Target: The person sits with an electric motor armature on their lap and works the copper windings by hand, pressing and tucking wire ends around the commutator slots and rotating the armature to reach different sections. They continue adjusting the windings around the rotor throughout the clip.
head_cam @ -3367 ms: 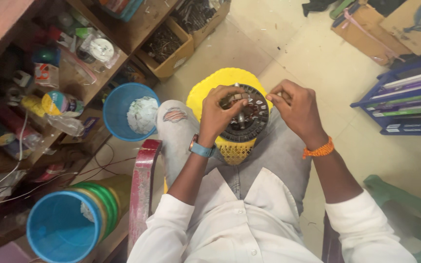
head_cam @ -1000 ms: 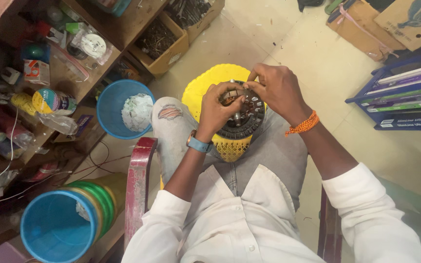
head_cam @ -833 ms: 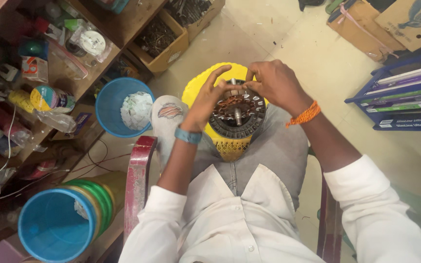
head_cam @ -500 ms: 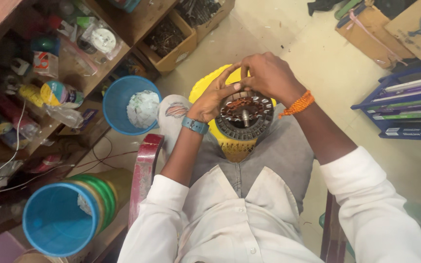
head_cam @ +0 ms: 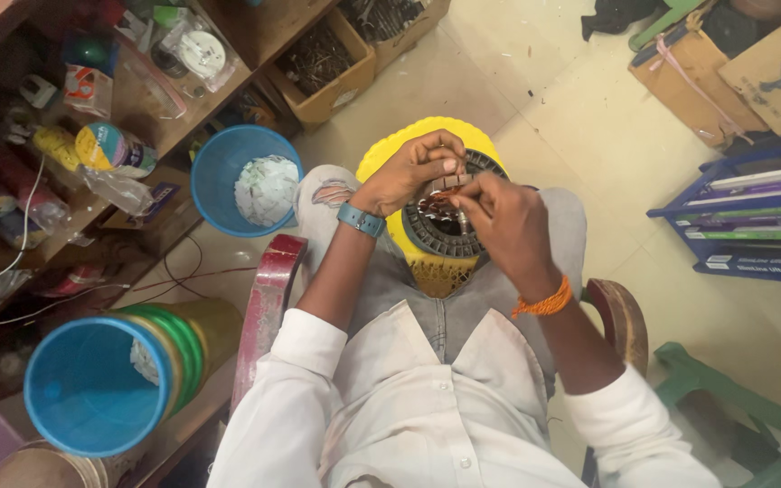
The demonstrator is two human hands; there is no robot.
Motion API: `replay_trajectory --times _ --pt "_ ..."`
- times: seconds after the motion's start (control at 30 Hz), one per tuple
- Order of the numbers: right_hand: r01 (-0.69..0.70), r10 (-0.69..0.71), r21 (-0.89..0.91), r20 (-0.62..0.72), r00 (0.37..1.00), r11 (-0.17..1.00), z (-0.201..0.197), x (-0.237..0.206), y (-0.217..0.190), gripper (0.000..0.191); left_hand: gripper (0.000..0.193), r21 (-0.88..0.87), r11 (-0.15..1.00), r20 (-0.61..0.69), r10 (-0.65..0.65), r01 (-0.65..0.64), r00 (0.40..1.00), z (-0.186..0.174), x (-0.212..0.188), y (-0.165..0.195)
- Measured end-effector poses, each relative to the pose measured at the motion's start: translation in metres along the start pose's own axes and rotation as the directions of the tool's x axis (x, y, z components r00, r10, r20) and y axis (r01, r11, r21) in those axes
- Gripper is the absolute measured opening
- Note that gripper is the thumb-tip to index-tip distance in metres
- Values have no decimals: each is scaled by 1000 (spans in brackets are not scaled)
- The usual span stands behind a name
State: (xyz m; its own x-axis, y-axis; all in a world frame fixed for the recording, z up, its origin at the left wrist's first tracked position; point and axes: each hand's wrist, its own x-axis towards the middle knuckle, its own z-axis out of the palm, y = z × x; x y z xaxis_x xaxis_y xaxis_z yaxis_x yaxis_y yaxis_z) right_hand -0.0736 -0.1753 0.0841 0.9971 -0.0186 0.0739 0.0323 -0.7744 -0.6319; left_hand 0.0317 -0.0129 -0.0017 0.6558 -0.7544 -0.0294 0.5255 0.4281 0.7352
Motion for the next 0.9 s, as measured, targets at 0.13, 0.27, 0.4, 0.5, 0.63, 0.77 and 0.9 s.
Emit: replay_trajectory --times 0.13,0.27,0.4,0.5,0.63,0.77,0.9 --pt "112 -100 148 -84 991 983 7 -16 13 17 17 53 999 24 5 -7 1000 -1 -1 2" --pt "-41 45 224 -16 999 974 -11 -19 38 14 16 96 995 13 33 -34 999 -1 -3 2" --pt "-131 104 385 91 990 914 -22 -21 52 11 22 250 968 -52 39 -25 998 3 -10 3" --pt "-168 106 485 154 982 858 -27 -13 59 11 35 436 893 -91 163 -108 983 16 -18 -3" --pt "-113 61 525 116 991 844 -37 2 65 12 32 641 762 -260 325 -89 909 40 -21 -15" --pt "-167 132 364 121 984 916 -52 17 61 11 25 814 579 -282 467 -49 838 52 -17 -15" --pt "-127 103 318 92 990 939 -53 37 57 11 24 902 429 -224 557 -46 800 59 -17 -14"
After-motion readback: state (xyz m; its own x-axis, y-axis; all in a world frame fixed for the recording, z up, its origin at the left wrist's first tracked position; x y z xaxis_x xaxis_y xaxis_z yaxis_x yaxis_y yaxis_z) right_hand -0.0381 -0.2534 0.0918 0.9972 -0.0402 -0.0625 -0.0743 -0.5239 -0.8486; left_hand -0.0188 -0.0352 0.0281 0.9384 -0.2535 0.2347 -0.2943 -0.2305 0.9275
